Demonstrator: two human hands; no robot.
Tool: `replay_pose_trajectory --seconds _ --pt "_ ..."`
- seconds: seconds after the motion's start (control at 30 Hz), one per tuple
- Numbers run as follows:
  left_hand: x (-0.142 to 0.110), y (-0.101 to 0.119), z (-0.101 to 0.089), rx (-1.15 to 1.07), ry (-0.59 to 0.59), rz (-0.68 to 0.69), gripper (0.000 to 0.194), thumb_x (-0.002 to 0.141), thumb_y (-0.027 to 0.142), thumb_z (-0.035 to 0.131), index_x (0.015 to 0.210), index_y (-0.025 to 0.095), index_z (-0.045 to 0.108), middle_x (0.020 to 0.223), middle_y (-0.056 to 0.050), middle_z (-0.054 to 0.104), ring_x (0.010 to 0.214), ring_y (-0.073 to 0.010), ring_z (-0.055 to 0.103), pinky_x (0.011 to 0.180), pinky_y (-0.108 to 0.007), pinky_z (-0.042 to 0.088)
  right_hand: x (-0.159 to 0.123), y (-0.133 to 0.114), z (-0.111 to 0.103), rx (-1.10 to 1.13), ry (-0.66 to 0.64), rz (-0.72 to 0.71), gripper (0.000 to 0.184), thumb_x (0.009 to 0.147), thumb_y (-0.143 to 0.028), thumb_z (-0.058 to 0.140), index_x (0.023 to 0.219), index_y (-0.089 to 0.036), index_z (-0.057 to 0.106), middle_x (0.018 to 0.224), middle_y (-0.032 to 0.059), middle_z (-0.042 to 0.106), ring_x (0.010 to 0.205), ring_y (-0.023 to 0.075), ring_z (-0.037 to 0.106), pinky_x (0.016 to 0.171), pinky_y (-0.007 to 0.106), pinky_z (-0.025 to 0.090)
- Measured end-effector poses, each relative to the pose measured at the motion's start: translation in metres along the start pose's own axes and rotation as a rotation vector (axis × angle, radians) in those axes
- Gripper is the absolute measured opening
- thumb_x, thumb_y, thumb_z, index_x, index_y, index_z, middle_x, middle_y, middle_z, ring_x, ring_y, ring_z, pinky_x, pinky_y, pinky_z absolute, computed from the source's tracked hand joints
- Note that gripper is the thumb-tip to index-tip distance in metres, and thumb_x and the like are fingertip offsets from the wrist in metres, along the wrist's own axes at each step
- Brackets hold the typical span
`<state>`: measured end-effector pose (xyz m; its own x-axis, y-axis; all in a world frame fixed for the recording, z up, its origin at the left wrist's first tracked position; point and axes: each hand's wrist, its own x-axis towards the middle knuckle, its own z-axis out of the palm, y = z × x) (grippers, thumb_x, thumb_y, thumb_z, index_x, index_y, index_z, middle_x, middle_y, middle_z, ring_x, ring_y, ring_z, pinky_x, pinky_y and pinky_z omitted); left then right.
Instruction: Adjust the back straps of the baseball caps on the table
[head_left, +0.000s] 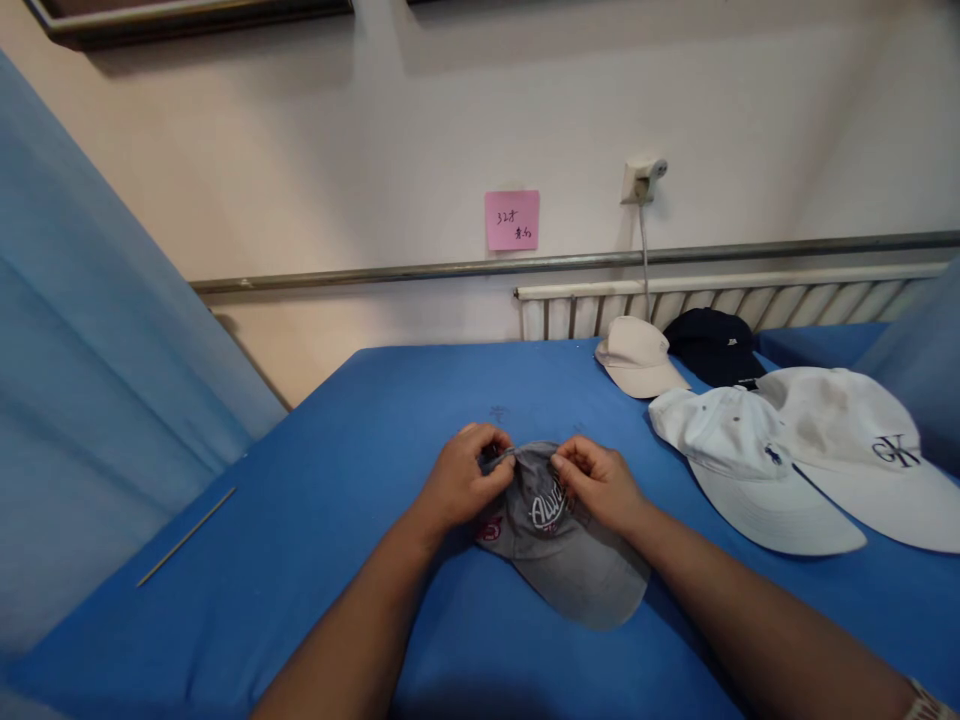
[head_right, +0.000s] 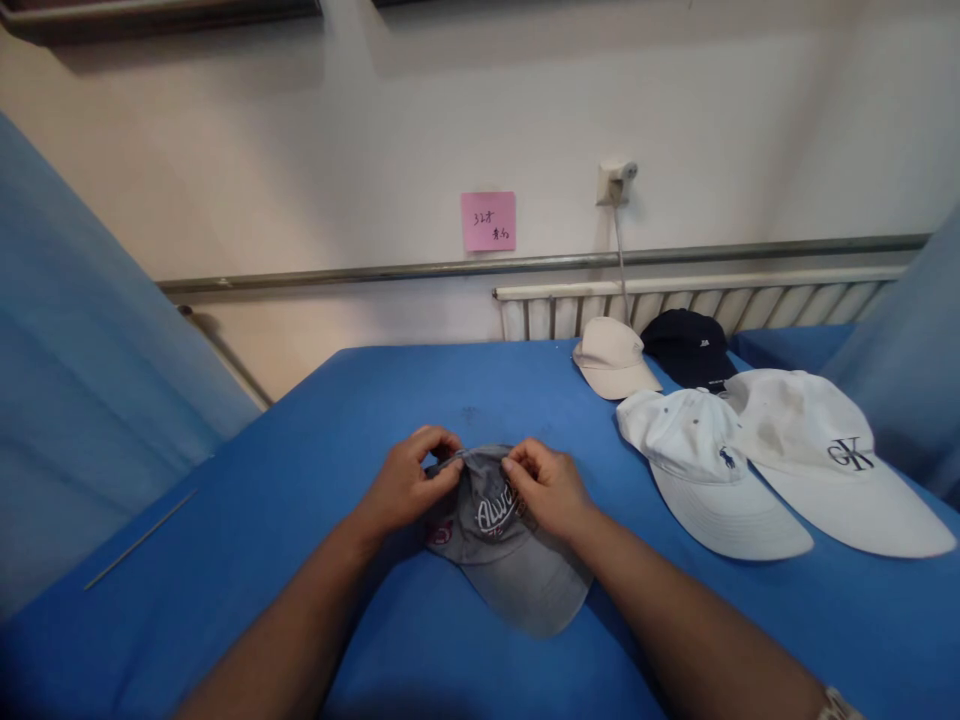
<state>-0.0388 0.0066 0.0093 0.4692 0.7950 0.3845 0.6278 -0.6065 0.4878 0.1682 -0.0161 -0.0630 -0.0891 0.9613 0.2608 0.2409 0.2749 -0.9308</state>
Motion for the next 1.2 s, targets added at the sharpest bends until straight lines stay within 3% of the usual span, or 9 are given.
replay_pose_trajectory --seconds 0.17,0.33,0.43,0.53,0.77,1.0,1.1,1.2 --pt "0.002 -0.015 0.002 -0.055 0.098 -0.099 0.013 0.079 0.025 0.057 0.086 0.018 0.065 0.082 -0.002 0.066 0.078 -0.0167 0.06 0.073 -0.028 0.047 0.007 0.013 -0.005 -0.134 0.076 0.039 0.017 0.087 -0.036 0.053 0.08 -0.021 0.058 0.066 -0.0016 0.061 0.059 0.0137 0.057 0.056 0.024 0.042" --pt "0.002 -0.016 0.001 -0.106 0.051 -0.077 0.03 0.083 0.024 0.055 0.112 0.021 0.065 0.096 -0.003 0.067 0.086 -0.0168 0.062 0.079 -0.029 0.049 0.002 0.003 -0.003 -0.275 -0.09 -0.032 0.012 0.086 -0.03 0.054 0.081 -0.021 0.06 0.07 -0.0012 0.065 0.064 0.0141 0.059 0.061 0.024 0.041" --pt "0.002 -0.012 0.0 -0.114 0.026 -0.078 0.033 0.086 0.031 0.057 0.116 0.021 0.064 0.098 -0.004 0.066 0.088 -0.0172 0.062 0.081 -0.03 0.049 -0.002 -0.006 -0.002 -0.347 -0.134 -0.073 0.013 0.088 -0.027 0.051 0.08 -0.021 0.059 0.07 -0.0012 0.065 0.064 0.0136 0.058 0.06 0.024 0.039" --pt "0.002 -0.01 0.002 -0.069 0.043 -0.103 0.033 0.084 0.036 0.06 0.113 0.02 0.065 0.093 -0.004 0.067 0.086 -0.018 0.062 0.082 -0.031 0.049 -0.004 -0.01 -0.002 -0.377 -0.149 -0.097 0.013 0.088 -0.026 0.05 0.08 -0.021 0.059 0.072 -0.0004 0.065 0.065 0.0135 0.058 0.06 0.024 0.039" --pt "0.003 -0.01 0.011 -0.06 0.114 -0.177 0.024 0.078 0.024 0.061 0.099 0.018 0.069 0.088 -0.004 0.068 0.081 -0.0178 0.063 0.078 -0.031 0.049 -0.004 -0.011 -0.002 -0.411 -0.161 -0.08 0.012 0.087 -0.027 0.052 0.079 -0.021 0.059 0.068 -0.0019 0.064 0.061 0.0126 0.057 0.058 0.023 0.036" --pt "0.002 -0.006 0.005 -0.264 -0.01 -0.184 0.026 0.081 0.031 0.059 0.1 0.018 0.07 0.085 -0.004 0.068 0.075 -0.0157 0.062 0.071 -0.028 0.049 -0.009 -0.015 0.0 -0.392 -0.241 -0.086 0.015 0.087 -0.029 0.053 0.076 -0.021 0.058 0.063 -0.0033 0.061 0.056 0.0109 0.053 0.055 0.022 0.033" --pt "0.002 -0.006 0.005 -0.207 -0.009 -0.185 0.027 0.08 0.038 0.061 0.095 0.017 0.07 0.081 -0.004 0.068 0.073 -0.0162 0.061 0.068 -0.028 0.048 -0.01 -0.017 0.001 -0.402 -0.238 -0.101 0.015 0.088 -0.029 0.052 0.077 -0.021 0.058 0.064 -0.003 0.061 0.058 0.0112 0.054 0.056 0.022 0.034" --pt "0.003 -0.005 0.008 -0.09 -0.001 -0.176 0.017 0.078 0.033 0.062 0.082 0.018 0.069 0.079 -0.003 0.068 0.073 -0.0162 0.061 0.067 -0.027 0.047 -0.011 -0.018 0.002 -0.406 -0.231 -0.105 0.015 0.088 -0.029 0.052 0.077 -0.021 0.058 0.065 -0.0025 0.062 0.059 0.0119 0.055 0.057 0.023 0.034"
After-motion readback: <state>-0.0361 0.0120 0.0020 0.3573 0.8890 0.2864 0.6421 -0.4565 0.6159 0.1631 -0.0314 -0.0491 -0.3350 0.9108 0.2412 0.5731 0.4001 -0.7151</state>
